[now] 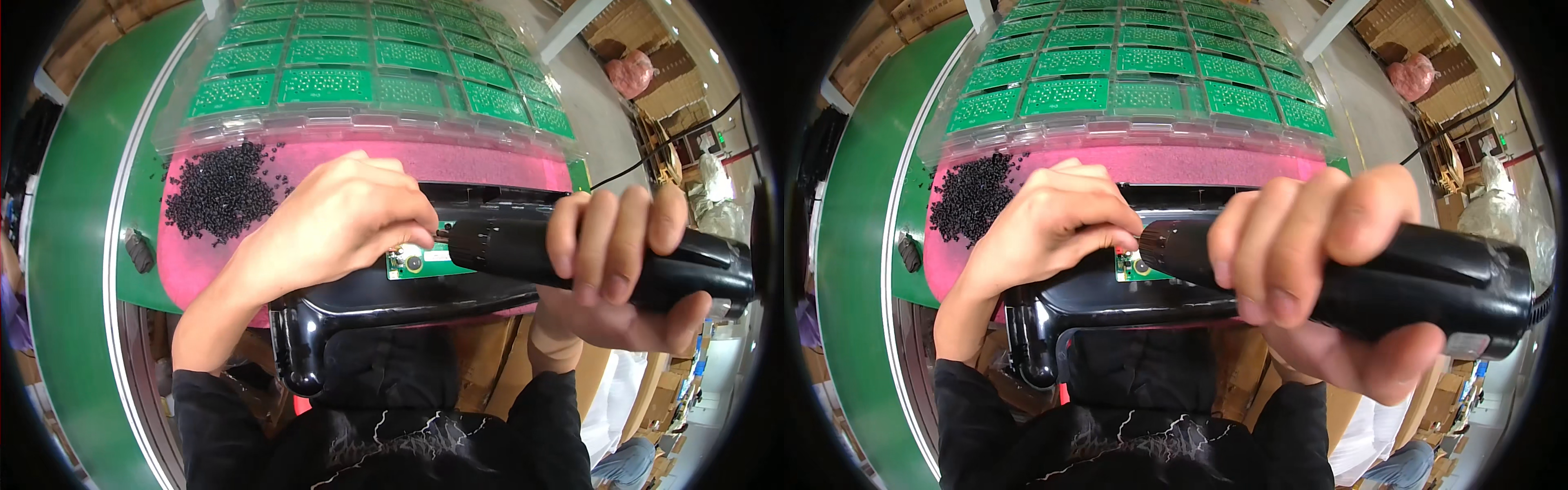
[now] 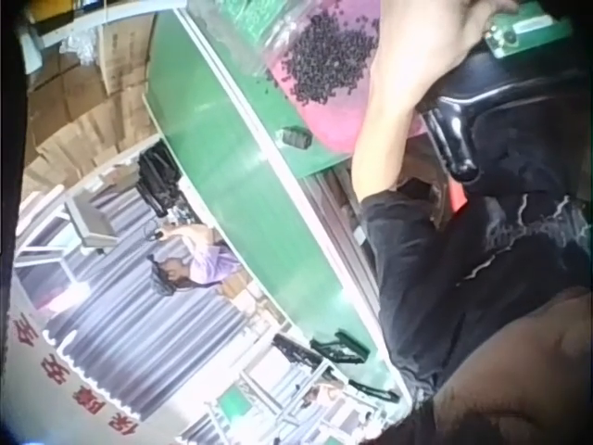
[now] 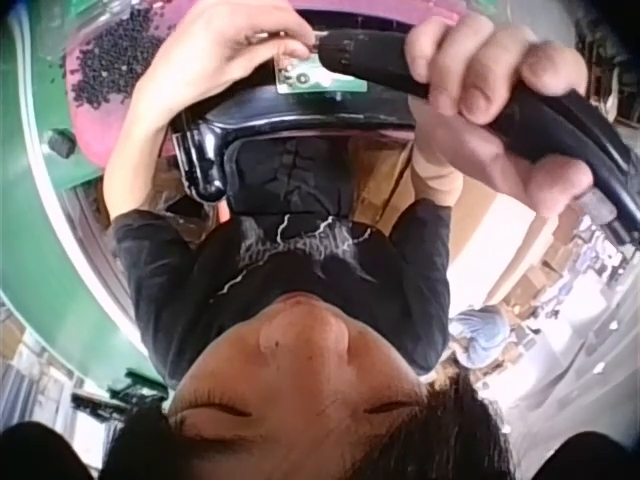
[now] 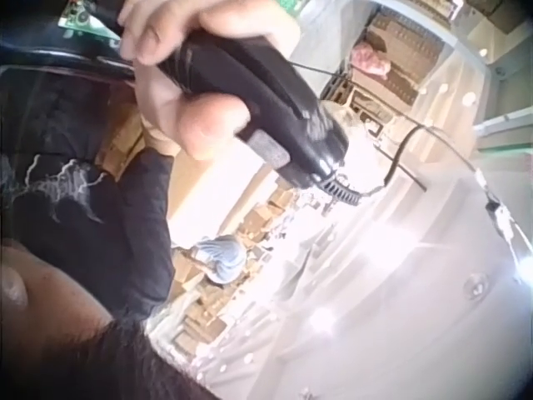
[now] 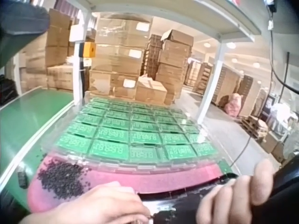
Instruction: The recorder is assembling electronic units by placing circuit boards into plastic housings and securing them with screws using an electric screwdriver.
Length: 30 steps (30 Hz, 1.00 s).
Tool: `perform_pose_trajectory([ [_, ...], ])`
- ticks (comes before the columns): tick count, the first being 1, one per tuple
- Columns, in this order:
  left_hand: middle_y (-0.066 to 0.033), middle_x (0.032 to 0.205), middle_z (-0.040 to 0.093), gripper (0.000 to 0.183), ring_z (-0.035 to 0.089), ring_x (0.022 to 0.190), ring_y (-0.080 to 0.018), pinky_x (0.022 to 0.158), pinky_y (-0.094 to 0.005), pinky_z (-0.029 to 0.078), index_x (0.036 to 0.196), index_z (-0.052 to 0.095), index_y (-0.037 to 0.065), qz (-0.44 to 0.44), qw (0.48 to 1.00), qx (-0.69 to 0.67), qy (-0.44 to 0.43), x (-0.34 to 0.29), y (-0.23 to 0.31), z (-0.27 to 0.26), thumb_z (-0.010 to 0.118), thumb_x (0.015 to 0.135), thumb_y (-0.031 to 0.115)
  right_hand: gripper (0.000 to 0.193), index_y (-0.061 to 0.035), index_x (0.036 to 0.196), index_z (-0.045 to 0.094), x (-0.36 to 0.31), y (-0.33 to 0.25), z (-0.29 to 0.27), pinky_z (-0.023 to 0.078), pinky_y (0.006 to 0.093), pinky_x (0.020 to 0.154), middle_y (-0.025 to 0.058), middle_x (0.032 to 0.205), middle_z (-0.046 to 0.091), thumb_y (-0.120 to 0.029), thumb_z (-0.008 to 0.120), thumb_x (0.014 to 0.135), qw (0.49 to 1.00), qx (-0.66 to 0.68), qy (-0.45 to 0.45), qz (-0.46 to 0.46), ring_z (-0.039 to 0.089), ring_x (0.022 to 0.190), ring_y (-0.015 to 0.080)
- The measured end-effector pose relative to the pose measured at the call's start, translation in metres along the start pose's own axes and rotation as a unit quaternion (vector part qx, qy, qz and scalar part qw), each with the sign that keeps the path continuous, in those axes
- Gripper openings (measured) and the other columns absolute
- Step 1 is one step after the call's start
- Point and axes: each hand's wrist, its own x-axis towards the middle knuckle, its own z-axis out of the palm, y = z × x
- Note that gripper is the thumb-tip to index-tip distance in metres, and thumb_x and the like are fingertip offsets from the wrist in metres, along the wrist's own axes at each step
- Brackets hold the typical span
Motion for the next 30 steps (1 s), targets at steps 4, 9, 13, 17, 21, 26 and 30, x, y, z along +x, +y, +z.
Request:
perform_pose_trajectory([
  [4,-0.0089,0.075,0.068,0.009,0.064,0.071,-0.0247,0.067,-0.0338,0.049,0.081,0.071,0.000,-0.041,0.996,0.016,0.080,0.002,0.001,-0.002,0.077,0.077,0.006,0.046,-0.0084,0.099,0.048,-0.009,0.013,0.002,0.042,0.0287,0.051,-0.0004,0.064,0.054,-0.050,0.065,0.087,0.994,-0.018,0.015,0.106,0.049,0.050,0.0122],
  [9,-0.0117,0.072,0.062,0.013,0.060,0.069,-0.0259,0.065,-0.0350,0.047,0.081,0.066,-0.002,-0.112,0.985,0.087,0.100,0.001,0.001,-0.003,0.070,0.086,0.009,0.049,-0.0081,0.096,0.048,-0.019,0.022,0.014,0.042,0.0292,0.050,-0.0003,0.062,0.053,-0.052,0.068,0.084,0.981,-0.067,0.057,0.171,0.049,0.049,0.0129],
  [13,-0.0122,0.073,0.058,0.018,0.057,0.069,-0.0272,0.064,-0.0357,0.046,0.082,0.059,-0.004,-0.145,0.979,0.108,0.099,-0.001,0.001,-0.004,0.066,0.090,0.011,0.049,-0.0081,0.095,0.048,-0.018,0.024,0.015,0.043,0.0295,0.051,-0.0001,0.062,0.053,-0.051,0.069,0.083,0.973,-0.093,0.040,0.207,0.050,0.050,0.0134],
  [17,-0.0127,0.077,0.060,0.016,0.058,0.074,-0.0287,0.068,-0.0365,0.047,0.083,0.059,-0.003,-0.147,0.976,0.089,0.134,-0.002,0.001,-0.002,0.066,0.089,0.011,0.049,-0.0082,0.093,0.047,-0.017,0.025,0.014,0.044,0.0292,0.052,0.0000,0.062,0.052,-0.049,0.073,0.082,0.965,-0.090,0.018,0.247,0.050,0.050,0.0131],
  [21,-0.0129,0.082,0.062,0.011,0.060,0.081,-0.0315,0.073,-0.0397,0.048,0.087,0.062,-0.001,-0.097,0.982,0.127,0.105,-0.006,-0.002,-0.001,0.067,0.086,0.008,0.052,-0.0081,0.093,0.048,-0.019,0.029,0.025,0.044,0.0283,0.052,-0.0001,0.061,0.052,-0.049,0.077,0.079,0.963,-0.068,0.025,0.261,0.049,0.051,0.0124],
  [26,-0.0123,0.085,0.063,0.010,0.061,0.085,-0.0327,0.076,-0.0419,0.049,0.089,0.063,0.000,-0.082,0.986,0.127,0.071,-0.009,-0.003,0.002,0.067,0.083,0.007,0.053,-0.0070,0.094,0.049,-0.017,0.028,0.019,0.043,0.0286,0.052,0.0001,0.061,0.051,-0.049,0.077,0.079,0.953,-0.118,-0.013,0.280,0.050,0.051,0.0123],
  [30,-0.0106,0.083,0.062,0.012,0.059,0.083,-0.0316,0.075,-0.0411,0.047,0.087,0.063,0.001,-0.083,0.989,0.112,0.051,-0.011,-0.004,0.000,0.070,0.080,0.008,0.053,-0.0062,0.095,0.049,-0.019,0.030,0.022,0.043,0.0301,0.052,0.0007,0.062,0.051,-0.048,0.077,0.080,0.958,-0.110,-0.021,0.264,0.050,0.051,0.0130],
])
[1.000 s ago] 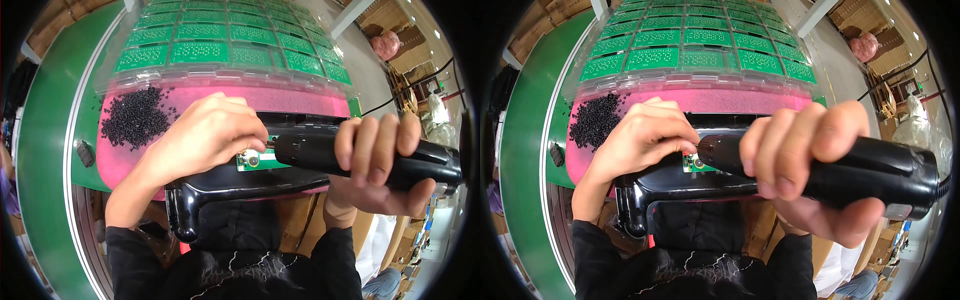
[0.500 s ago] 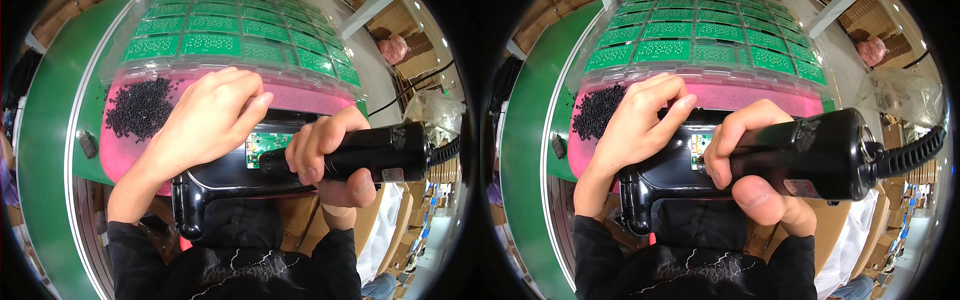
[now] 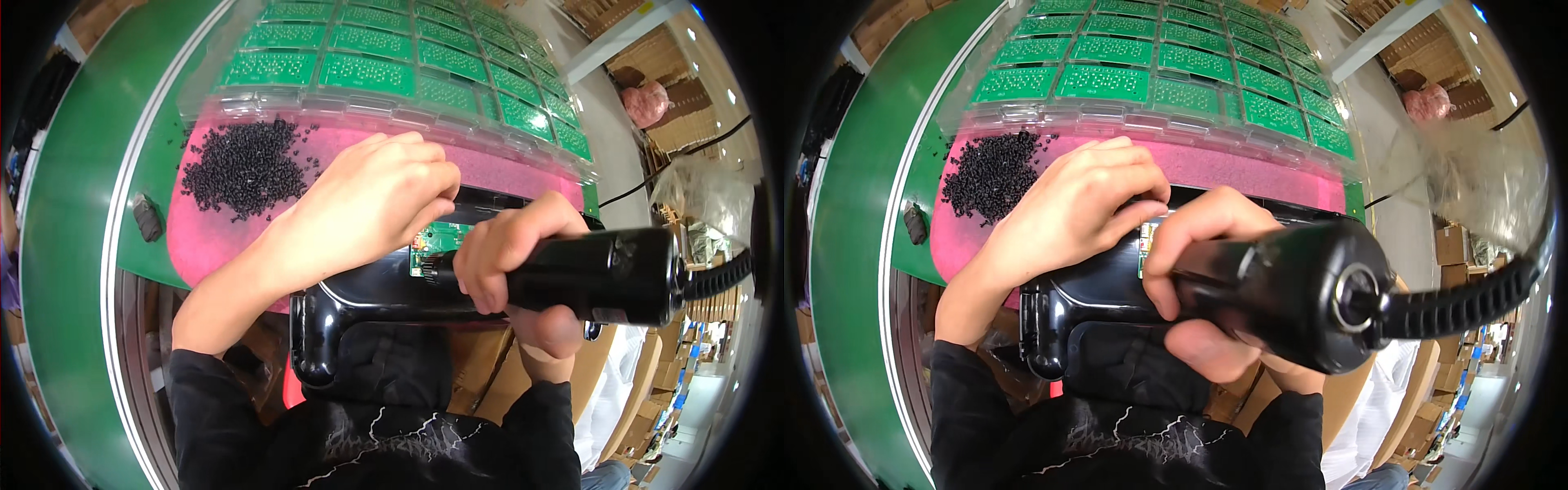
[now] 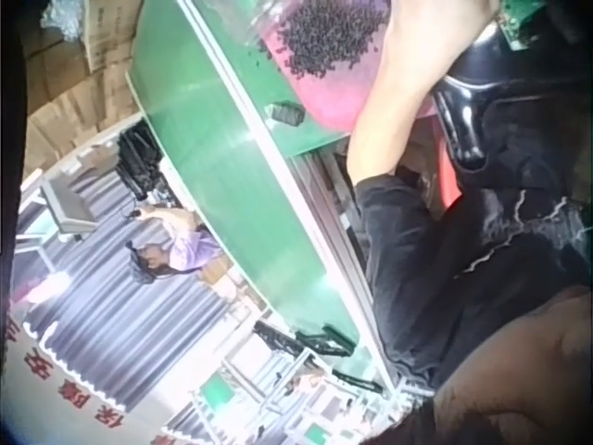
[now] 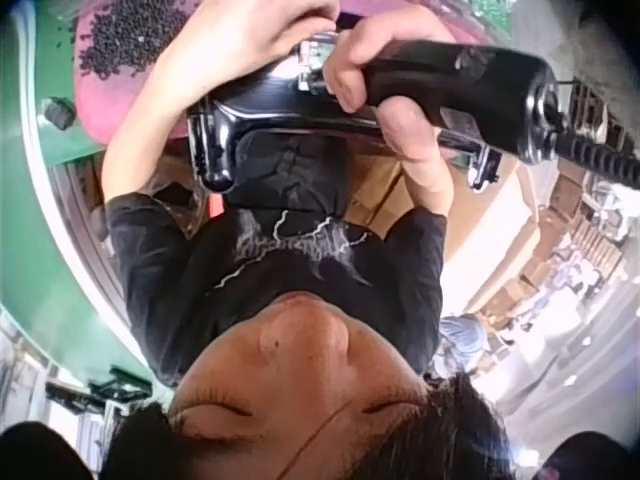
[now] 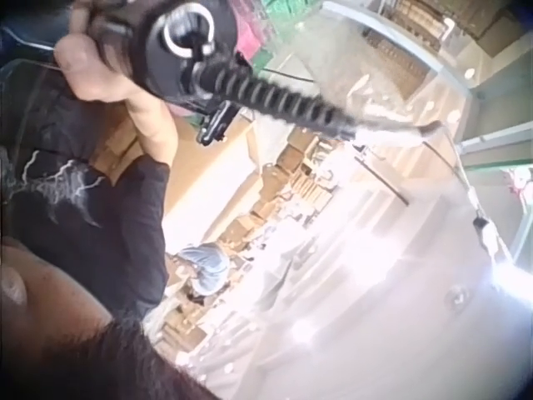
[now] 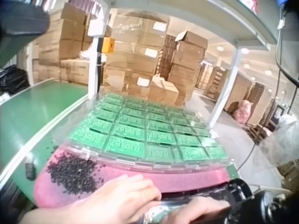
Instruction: The recorder is assembling electronic units by placing circuit boards into plastic housings and securing them with screws using an electric screwdriver.
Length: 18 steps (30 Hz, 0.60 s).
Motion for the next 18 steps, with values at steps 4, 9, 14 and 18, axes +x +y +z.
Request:
perform_pose_trajectory([
  [4,-0.0086,0.081,0.061,0.014,0.058,0.083,-0.0297,0.075,-0.0396,0.046,0.085,0.063,0.002,0.027,0.996,0.024,-0.081,-0.002,-0.002,-0.003,0.072,0.078,0.010,0.048,-0.0072,0.097,0.049,-0.005,0.003,-0.004,0.043,0.0298,0.050,-0.0010,0.063,0.053,-0.047,0.071,0.085,0.989,0.052,0.021,-0.137,0.049,0.049,0.0128],
  [9,-0.0062,0.081,0.061,0.016,0.059,0.083,-0.0269,0.074,-0.0389,0.045,0.085,0.065,0.004,0.082,0.990,-0.076,-0.092,0.001,0.004,0.003,0.075,0.077,0.013,0.043,-0.0096,0.100,0.047,-0.006,-0.020,-0.021,0.044,0.0258,0.057,-0.0016,0.070,0.055,-0.045,0.068,0.087,0.957,0.100,0.033,-0.272,0.051,0.054,0.0087],
  [14,-0.0058,0.082,0.064,0.016,0.061,0.082,-0.0265,0.073,-0.0389,0.045,0.087,0.066,0.002,0.058,0.990,-0.095,-0.084,0.002,0.007,0.006,0.075,0.078,0.011,0.044,-0.0086,0.102,0.047,-0.009,-0.028,-0.028,0.044,0.0257,0.058,-0.0011,0.070,0.055,-0.045,0.067,0.087,0.956,0.096,0.029,-0.276,0.052,0.054,0.0091],
  [18,-0.0056,0.083,0.066,0.016,0.062,0.082,-0.0261,0.071,-0.0387,0.045,0.087,0.066,0.002,0.068,0.988,-0.103,-0.094,0.006,0.009,0.006,0.075,0.078,0.011,0.043,-0.0081,0.102,0.047,-0.012,-0.026,-0.030,0.044,0.0259,0.058,-0.0009,0.070,0.055,-0.044,0.066,0.088,0.954,0.109,0.037,-0.275,0.052,0.054,0.0092],
])
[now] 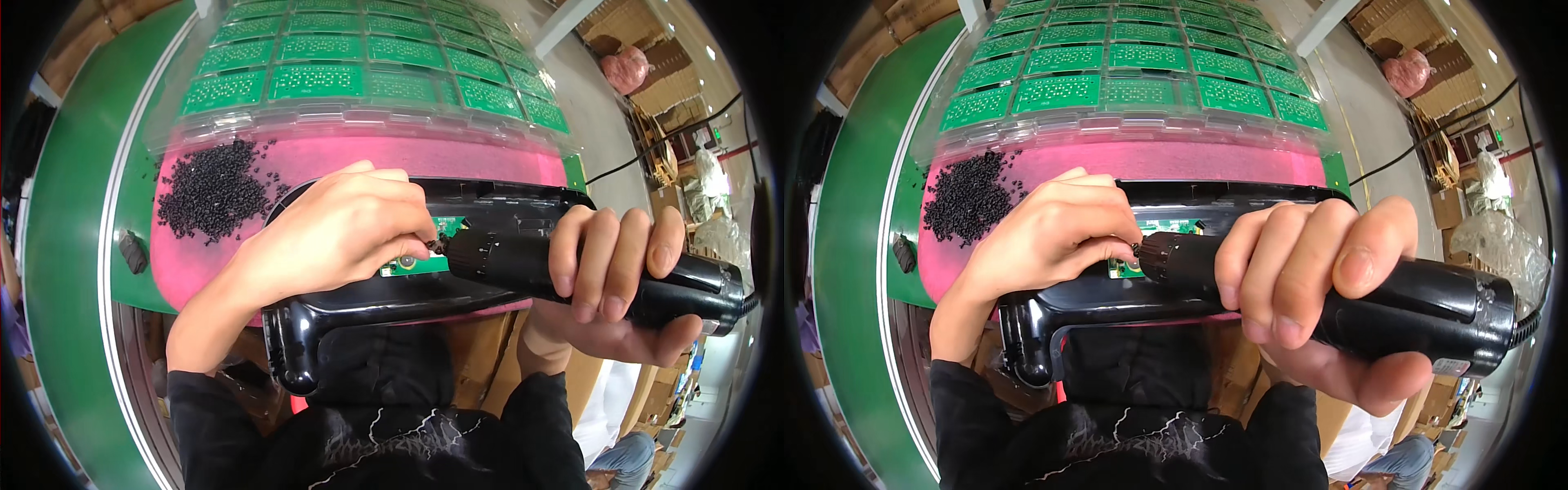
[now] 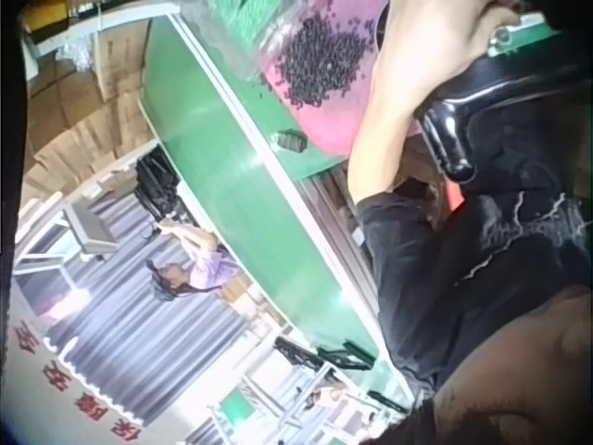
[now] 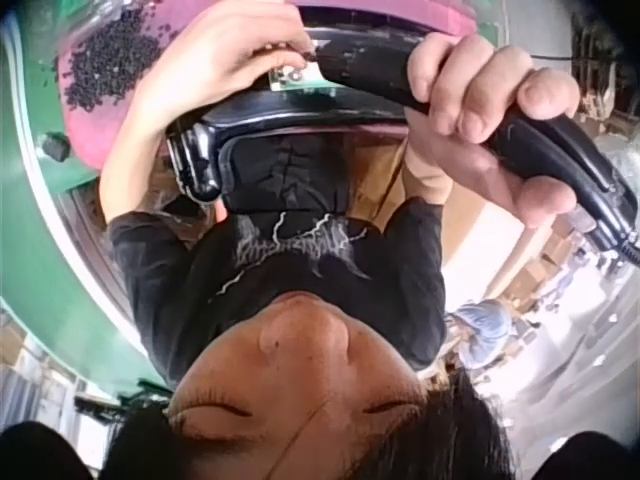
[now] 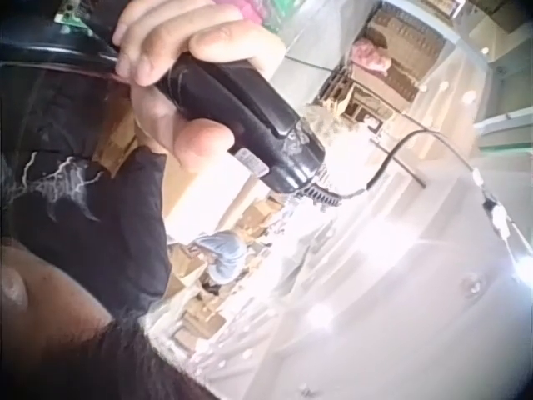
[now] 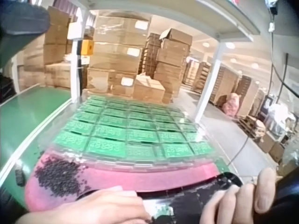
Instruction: The recorder is assembling electronic units by placing circuit boards into plastic housings and securing them with screws using an electric screwdriver.
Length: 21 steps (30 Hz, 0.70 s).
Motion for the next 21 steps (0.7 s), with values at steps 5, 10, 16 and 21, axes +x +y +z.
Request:
perform_pose_trajectory([
  [5,-0.0095,0.089,0.067,0.024,0.063,0.086,-0.0286,0.076,-0.0392,0.049,0.096,0.067,0.001,-0.030,0.998,-0.047,0.013,0.003,0.003,0.004,0.077,0.076,0.010,0.045,-0.0079,0.100,0.046,-0.004,-0.007,-0.012,0.042,0.0270,0.050,-0.0009,0.067,0.054,-0.046,0.066,0.087,0.997,-0.056,-0.005,0.045,0.049,0.050,0.0092],
  [10,-0.0111,0.091,0.067,0.024,0.063,0.087,-0.0297,0.078,-0.0395,0.051,0.098,0.066,0.000,-0.031,0.997,0.058,0.045,0.003,-0.002,0.004,0.076,0.077,0.006,0.051,-0.0057,0.094,0.047,-0.020,0.002,-0.032,0.040,0.0284,0.047,0.0000,0.061,0.051,-0.052,0.066,0.083,0.981,-0.147,0.073,0.101,0.044,0.047,0.0118],
  [16,-0.0108,0.090,0.066,0.017,0.062,0.087,-0.0299,0.078,-0.0388,0.050,0.094,0.066,0.000,-0.058,0.993,0.088,0.052,0.003,-0.001,0.002,0.073,0.079,0.003,0.051,-0.0051,0.095,0.048,-0.023,0.008,-0.039,0.040,0.0282,0.048,0.0009,0.060,0.050,-0.051,0.067,0.083,0.982,-0.126,0.069,0.124,0.045,0.047,0.0118],
  [21,-0.0114,0.091,0.066,0.015,0.062,0.087,-0.0294,0.079,-0.0386,0.049,0.094,0.066,0.000,-0.078,0.986,0.118,0.090,0.005,-0.001,-0.001,0.071,0.080,0.002,0.046,-0.0065,0.092,0.047,-0.020,0.013,-0.036,0.038,0.0265,0.045,-0.0008,0.060,0.049,-0.048,0.067,0.083,0.981,-0.121,0.042,0.144,0.043,0.045,0.0103],
])
